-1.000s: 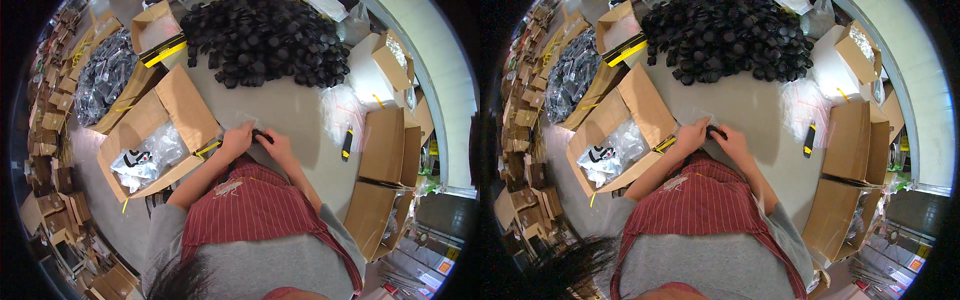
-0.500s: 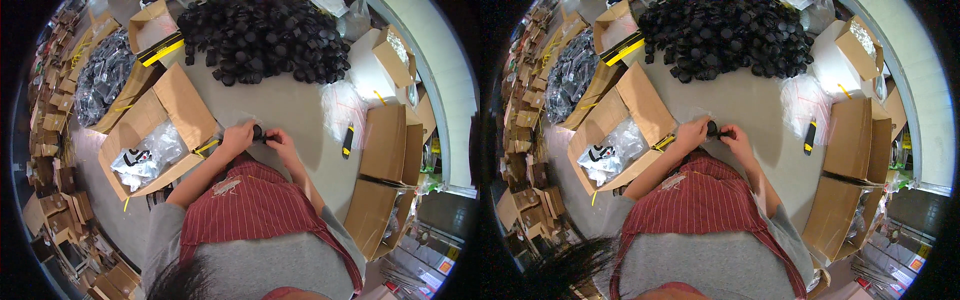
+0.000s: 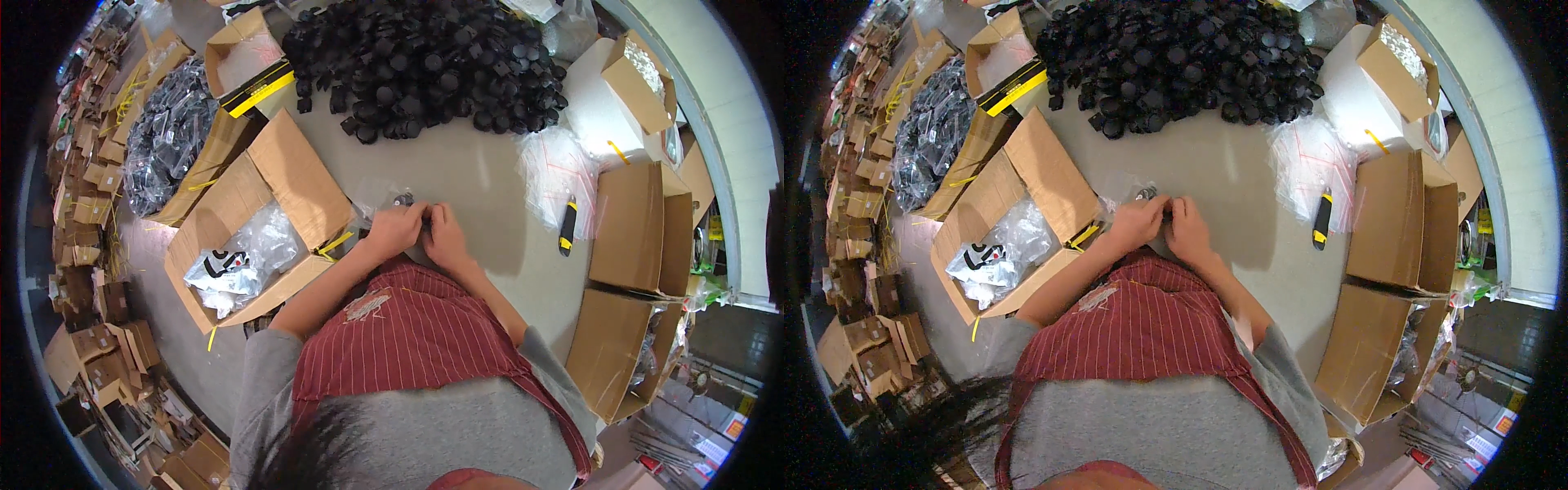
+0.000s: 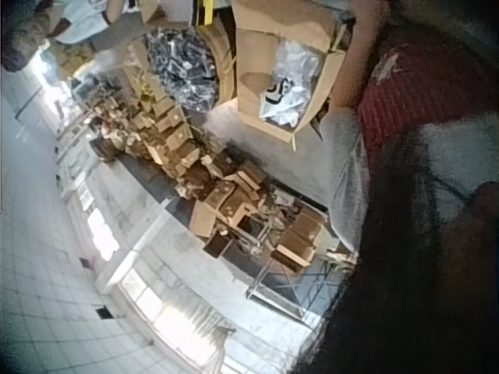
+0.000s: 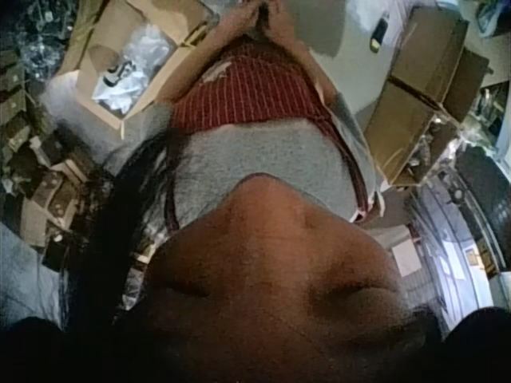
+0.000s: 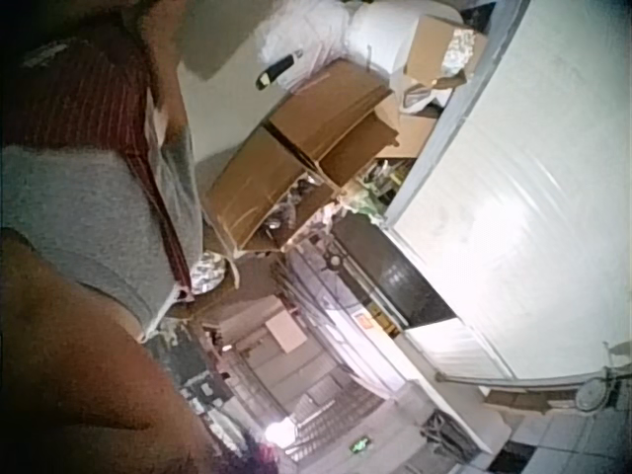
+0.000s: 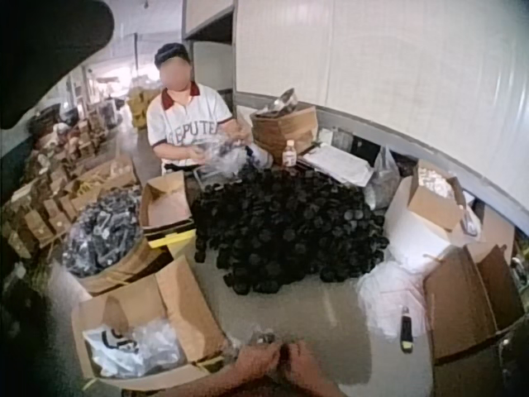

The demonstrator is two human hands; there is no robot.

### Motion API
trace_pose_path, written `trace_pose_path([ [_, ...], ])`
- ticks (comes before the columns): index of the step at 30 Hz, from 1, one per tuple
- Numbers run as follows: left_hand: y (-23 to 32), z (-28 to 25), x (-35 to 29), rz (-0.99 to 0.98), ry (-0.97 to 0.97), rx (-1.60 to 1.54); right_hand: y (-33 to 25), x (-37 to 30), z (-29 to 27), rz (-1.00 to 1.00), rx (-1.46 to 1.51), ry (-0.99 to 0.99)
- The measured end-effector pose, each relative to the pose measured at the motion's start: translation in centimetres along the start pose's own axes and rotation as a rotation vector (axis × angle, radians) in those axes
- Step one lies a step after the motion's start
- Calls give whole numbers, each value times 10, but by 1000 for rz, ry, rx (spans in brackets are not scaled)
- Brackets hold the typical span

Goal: Packing small black plastic components into clear plastic bags at a workstation.

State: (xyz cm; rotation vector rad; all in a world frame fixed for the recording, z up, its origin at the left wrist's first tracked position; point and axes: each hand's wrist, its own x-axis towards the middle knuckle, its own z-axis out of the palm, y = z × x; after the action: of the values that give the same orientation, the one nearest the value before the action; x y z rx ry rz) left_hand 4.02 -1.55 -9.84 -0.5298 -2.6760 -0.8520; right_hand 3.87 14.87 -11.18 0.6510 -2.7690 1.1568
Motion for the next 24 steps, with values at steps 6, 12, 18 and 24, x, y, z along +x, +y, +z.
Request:
trace_pose_path([
  [6, 10, -14, 3, 11, -55, 62, 5, 0, 8, 110, -27, -106],
  [12, 3, -11, -1, 8, 14, -7, 12, 8, 13, 43, 278, -160],
  [18, -6, -23, 2, 45, -116, -72, 20, 11, 4, 427, 1086, -417],
  [24, -1, -37, 6, 272, -257, -64, 13, 15, -5, 410, 851, -374],
])
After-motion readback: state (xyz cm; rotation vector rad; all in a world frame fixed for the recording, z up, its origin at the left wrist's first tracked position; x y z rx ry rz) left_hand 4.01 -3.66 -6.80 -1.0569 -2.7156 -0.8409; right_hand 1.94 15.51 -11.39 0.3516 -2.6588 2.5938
